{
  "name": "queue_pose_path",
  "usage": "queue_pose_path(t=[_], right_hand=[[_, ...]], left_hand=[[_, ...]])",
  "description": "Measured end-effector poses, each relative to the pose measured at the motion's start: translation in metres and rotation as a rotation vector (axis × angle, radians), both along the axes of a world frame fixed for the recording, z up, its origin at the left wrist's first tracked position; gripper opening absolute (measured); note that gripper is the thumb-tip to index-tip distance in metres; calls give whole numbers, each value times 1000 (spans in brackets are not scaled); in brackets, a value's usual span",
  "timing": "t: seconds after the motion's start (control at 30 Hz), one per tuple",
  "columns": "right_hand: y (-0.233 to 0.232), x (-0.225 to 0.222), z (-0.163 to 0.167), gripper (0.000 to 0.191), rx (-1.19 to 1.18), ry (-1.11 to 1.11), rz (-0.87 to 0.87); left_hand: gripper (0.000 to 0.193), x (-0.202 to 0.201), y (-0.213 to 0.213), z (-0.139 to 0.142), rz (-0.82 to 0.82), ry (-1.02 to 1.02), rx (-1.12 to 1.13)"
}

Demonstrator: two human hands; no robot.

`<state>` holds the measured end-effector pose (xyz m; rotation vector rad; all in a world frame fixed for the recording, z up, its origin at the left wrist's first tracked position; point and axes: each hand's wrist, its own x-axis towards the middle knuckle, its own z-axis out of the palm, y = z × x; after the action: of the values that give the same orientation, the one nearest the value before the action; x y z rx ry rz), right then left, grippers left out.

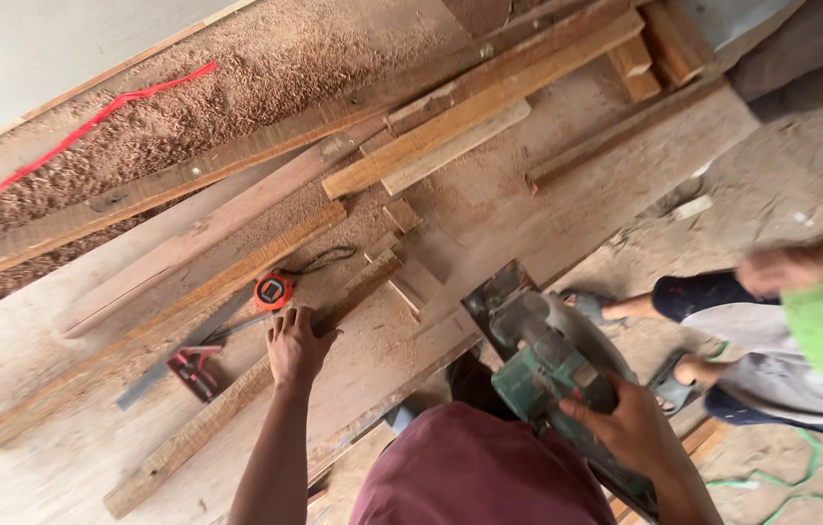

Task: The person marks a wooden plank using a square and a pen, then uses a cordless circular saw to cut the plank into several pieces. The person stacks the cut pieces on the workbench.

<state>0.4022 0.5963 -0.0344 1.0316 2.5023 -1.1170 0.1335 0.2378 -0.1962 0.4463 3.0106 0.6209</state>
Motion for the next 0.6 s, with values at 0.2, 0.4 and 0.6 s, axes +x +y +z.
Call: queue_pose_path(t=[0.2, 0.4, 0.6], right_hand=[[10, -6, -12, 47, -110, -78, -43], [14, -45, -18, 41, -135, 252, 137], [5, -114, 7, 76, -253, 418, 423]], left_hand=[[50, 27, 8, 6, 66, 283, -16], [39, 129, 76, 33, 12, -346, 587], [41, 146, 176, 89, 192, -1133, 1294]])
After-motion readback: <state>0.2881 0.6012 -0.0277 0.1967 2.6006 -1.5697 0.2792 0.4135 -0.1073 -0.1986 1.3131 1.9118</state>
